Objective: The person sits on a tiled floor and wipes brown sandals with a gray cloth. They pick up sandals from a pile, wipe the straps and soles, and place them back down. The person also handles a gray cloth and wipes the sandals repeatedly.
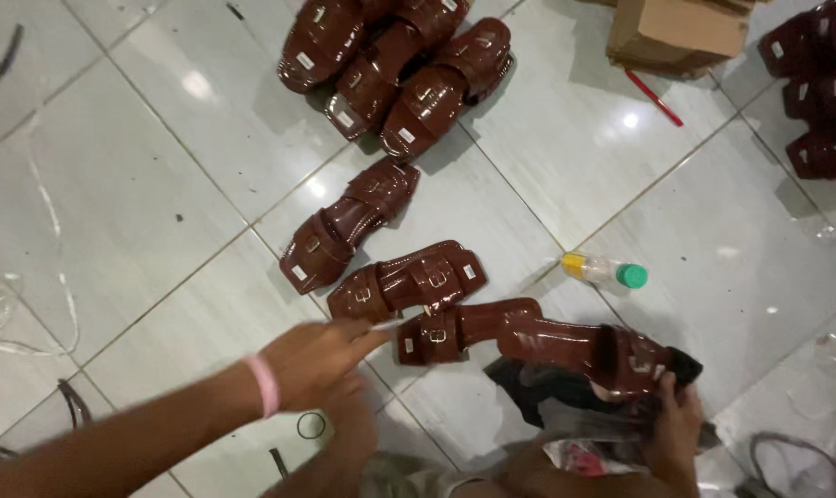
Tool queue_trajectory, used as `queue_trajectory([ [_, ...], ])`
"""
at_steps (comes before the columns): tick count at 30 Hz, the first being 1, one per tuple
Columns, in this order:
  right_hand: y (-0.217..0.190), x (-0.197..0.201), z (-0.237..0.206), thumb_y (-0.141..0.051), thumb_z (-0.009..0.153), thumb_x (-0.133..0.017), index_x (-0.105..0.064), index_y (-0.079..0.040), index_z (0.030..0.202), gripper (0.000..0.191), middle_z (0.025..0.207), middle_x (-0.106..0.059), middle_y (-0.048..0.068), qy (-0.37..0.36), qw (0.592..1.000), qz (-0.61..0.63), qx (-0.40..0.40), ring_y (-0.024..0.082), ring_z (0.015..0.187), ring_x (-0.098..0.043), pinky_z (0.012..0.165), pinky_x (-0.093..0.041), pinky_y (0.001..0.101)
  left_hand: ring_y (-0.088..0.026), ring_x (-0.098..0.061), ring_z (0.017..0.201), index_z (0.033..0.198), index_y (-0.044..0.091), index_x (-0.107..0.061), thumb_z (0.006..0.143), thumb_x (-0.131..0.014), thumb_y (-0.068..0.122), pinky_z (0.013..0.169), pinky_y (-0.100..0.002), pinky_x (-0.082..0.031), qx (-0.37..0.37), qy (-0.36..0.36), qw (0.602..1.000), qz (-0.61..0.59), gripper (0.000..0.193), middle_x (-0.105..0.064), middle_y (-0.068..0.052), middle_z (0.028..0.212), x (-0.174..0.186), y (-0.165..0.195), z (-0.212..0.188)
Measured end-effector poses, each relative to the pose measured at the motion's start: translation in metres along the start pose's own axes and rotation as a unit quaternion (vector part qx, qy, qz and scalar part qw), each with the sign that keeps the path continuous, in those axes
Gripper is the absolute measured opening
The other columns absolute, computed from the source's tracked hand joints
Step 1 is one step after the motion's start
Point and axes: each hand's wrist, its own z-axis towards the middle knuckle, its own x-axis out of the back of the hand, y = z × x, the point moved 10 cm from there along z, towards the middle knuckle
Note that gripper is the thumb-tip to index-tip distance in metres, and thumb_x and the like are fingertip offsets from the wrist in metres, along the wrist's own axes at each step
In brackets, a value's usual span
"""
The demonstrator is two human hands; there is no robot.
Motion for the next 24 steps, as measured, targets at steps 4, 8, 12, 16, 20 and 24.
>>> queue_trajectory([
  [4,0.028,-0.008,-0.001,-0.028,0.111,-0.060,-0.057,-0.003,0.124,0.028,0.088,-0.060,0.007,0.008,0.993,-0.116,-0.012,0.016,0.067,-0.055,0.055,-0.044,0.0322,-0.038,-0.049,0.129,0.153,0.017,-0.034,0.080,-0.081,0.032,0.105,-0.056,-0.042,0.053,-0.012,0.998,-0.038,0.088,-0.046,-0.015,0.149,-0.098,-0.036,0.033],
  [8,0.048,-0.051,0.004,-0.026,0.105,-0.061,-0.060,-0.002,0.124,0.030,0.088,-0.063,0.008,-0.043,0.993,-0.107,-0.008,0.016,0.067,-0.057,0.055,-0.046,0.0321,-0.054,-0.041,0.136,0.160,0.015,-0.032,0.074,-0.086,0.025,0.109,-0.063,-0.038,-0.070,0.134,0.988,-0.038,0.102,-0.033,-0.036,0.152,-0.164,-0.040,0.110],
  [12,0.043,-0.104,-0.010,-0.022,0.098,-0.063,-0.062,-0.001,0.127,0.036,0.103,-0.070,0.008,-0.138,0.969,-0.201,0.041,0.014,0.086,-0.063,0.070,-0.053,0.0305,-0.040,-0.052,0.133,0.167,0.036,-0.033,0.095,-0.076,0.019,0.109,-0.047,-0.047,-0.089,0.225,0.970,0.006,0.086,-0.043,-0.032,0.155,-0.196,-0.048,0.122],
  [16,0.055,-0.148,-0.038,-0.021,0.104,-0.062,-0.060,0.001,0.133,0.037,0.120,-0.068,0.011,-0.179,0.937,-0.299,-0.021,0.018,0.106,-0.062,0.093,-0.048,0.0304,-0.053,-0.049,0.122,0.167,0.022,-0.022,0.091,-0.076,0.034,0.101,-0.065,-0.043,-0.071,0.185,0.979,0.055,0.094,-0.042,-0.042,0.141,-0.204,-0.038,0.127],
  [20,0.043,-0.185,-0.062,-0.019,0.096,-0.063,-0.057,0.000,0.137,0.045,0.123,-0.069,0.012,-0.211,0.954,-0.212,0.004,0.018,0.107,-0.064,0.093,-0.051,0.0298,-0.053,-0.047,0.124,0.163,0.019,-0.024,0.079,-0.079,0.044,0.093,-0.075,-0.039,-0.043,0.130,0.989,0.051,0.103,-0.042,-0.038,0.142,-0.196,-0.033,0.129],
  [24,0.037,-0.186,-0.059,-0.018,0.095,-0.067,-0.057,0.002,0.134,0.045,0.121,-0.068,0.013,-0.165,0.971,-0.170,-0.026,0.020,0.104,-0.064,0.088,-0.053,0.0339,-0.055,-0.047,0.126,0.163,0.016,-0.022,0.079,-0.082,0.049,0.093,-0.077,-0.041,-0.035,0.143,0.989,0.008,0.108,-0.038,-0.037,0.147,-0.177,-0.036,0.110],
])
